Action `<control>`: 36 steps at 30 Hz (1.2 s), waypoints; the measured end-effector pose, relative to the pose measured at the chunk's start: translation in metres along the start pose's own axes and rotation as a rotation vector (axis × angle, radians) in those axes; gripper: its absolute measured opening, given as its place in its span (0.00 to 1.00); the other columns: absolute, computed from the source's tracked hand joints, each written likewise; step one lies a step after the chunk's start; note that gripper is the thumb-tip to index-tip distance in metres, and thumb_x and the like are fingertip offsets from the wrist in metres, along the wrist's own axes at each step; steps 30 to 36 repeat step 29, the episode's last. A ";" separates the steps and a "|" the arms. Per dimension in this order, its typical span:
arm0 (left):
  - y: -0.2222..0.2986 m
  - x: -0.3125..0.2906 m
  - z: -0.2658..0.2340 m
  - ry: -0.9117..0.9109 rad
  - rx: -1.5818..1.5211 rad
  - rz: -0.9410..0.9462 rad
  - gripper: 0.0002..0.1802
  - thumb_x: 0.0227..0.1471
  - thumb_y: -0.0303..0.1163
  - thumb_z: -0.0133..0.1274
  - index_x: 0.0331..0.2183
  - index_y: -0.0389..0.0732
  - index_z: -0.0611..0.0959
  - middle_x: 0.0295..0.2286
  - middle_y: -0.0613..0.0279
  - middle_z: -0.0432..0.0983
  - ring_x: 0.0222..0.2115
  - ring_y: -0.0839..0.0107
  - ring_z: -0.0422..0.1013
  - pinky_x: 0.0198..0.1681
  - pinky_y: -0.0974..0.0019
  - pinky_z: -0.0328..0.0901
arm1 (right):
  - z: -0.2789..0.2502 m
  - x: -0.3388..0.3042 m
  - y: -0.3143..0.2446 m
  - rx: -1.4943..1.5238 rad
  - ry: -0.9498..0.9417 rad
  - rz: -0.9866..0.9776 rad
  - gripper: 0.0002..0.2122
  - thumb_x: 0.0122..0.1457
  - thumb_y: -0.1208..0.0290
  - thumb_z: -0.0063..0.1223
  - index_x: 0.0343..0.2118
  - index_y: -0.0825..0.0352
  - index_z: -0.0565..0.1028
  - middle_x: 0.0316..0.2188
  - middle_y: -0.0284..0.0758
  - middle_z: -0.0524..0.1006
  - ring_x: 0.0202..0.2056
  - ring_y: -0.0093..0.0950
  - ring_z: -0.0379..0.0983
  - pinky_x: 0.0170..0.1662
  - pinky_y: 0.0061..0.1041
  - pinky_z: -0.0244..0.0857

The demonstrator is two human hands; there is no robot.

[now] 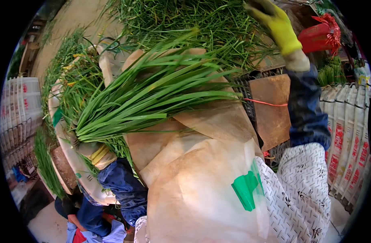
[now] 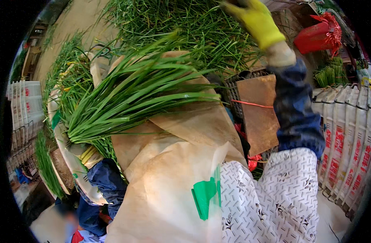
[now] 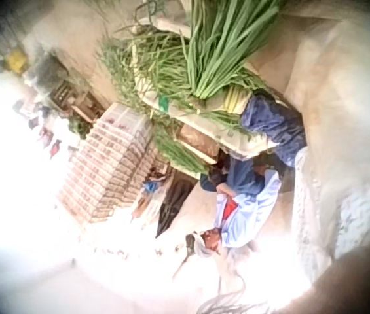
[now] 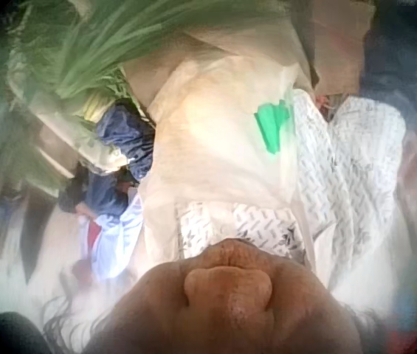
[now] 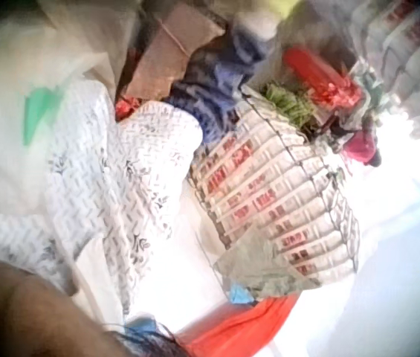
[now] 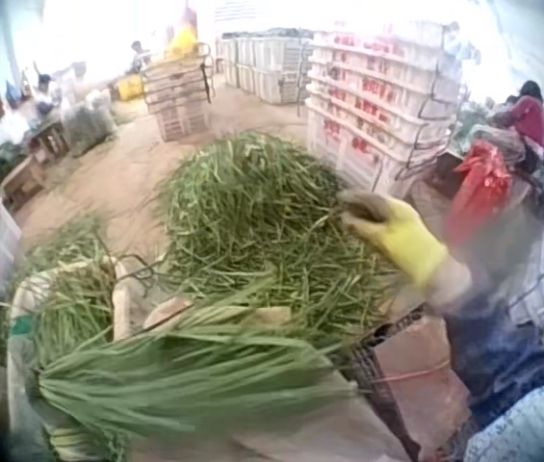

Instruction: The person bunches green onions together by hand, secures them with a red tie, and places them into a crate.

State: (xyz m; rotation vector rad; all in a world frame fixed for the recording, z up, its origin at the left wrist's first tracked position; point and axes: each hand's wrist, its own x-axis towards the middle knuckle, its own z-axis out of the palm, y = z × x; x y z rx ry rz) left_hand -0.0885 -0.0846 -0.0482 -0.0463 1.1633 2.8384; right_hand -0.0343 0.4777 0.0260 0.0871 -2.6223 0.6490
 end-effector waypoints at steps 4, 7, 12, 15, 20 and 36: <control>0.004 0.001 -0.010 0.109 0.048 0.071 0.18 0.52 0.39 0.48 0.37 0.34 0.77 0.39 0.51 0.74 0.44 0.56 0.68 0.53 0.48 0.59 | 0.002 -0.059 -0.017 0.435 0.191 0.410 0.10 0.56 0.69 0.58 0.40 0.64 0.77 0.33 0.24 0.78 0.30 0.18 0.73 0.32 0.17 0.65; -0.003 -0.003 -0.023 -0.083 -0.098 0.165 0.15 0.50 0.39 0.50 0.34 0.36 0.77 0.35 0.55 0.73 0.44 0.57 0.67 0.52 0.48 0.59 | 0.007 -0.084 -0.035 0.616 0.135 0.657 0.10 0.58 0.70 0.56 0.43 0.64 0.76 0.36 0.25 0.78 0.33 0.15 0.71 0.36 0.14 0.66; -0.008 -0.005 -0.030 -0.010 -0.109 0.199 0.12 0.49 0.37 0.52 0.32 0.38 0.76 0.30 0.59 0.72 0.42 0.57 0.67 0.52 0.47 0.59 | 0.021 -0.091 -0.058 0.886 0.158 0.642 0.13 0.58 0.77 0.54 0.47 0.68 0.74 0.40 0.29 0.76 0.42 0.18 0.70 0.46 0.17 0.64; -0.002 -0.003 -0.050 -0.039 -0.189 0.196 0.09 0.48 0.34 0.52 0.31 0.39 0.75 0.29 0.60 0.72 0.40 0.58 0.67 0.51 0.49 0.60 | 0.036 -0.080 -0.073 0.902 0.177 0.482 0.16 0.58 0.78 0.55 0.50 0.68 0.73 0.40 0.29 0.75 0.41 0.16 0.69 0.45 0.15 0.64; -0.002 -0.006 -0.055 -0.012 -0.236 0.244 0.06 0.45 0.29 0.53 0.28 0.43 0.73 0.26 0.65 0.68 0.34 0.66 0.65 0.49 0.55 0.59 | 0.066 -0.041 -0.066 0.817 0.044 0.342 0.19 0.56 0.77 0.55 0.52 0.62 0.72 0.39 0.31 0.76 0.40 0.22 0.72 0.45 0.20 0.66; -0.006 -0.006 -0.089 -0.174 -0.260 0.254 0.13 0.51 0.42 0.52 0.32 0.41 0.76 0.33 0.61 0.73 0.42 0.60 0.67 0.53 0.46 0.58 | 0.124 0.036 -0.072 0.393 -0.506 -0.011 0.16 0.55 0.79 0.54 0.48 0.66 0.74 0.42 0.37 0.78 0.45 0.27 0.73 0.49 0.24 0.67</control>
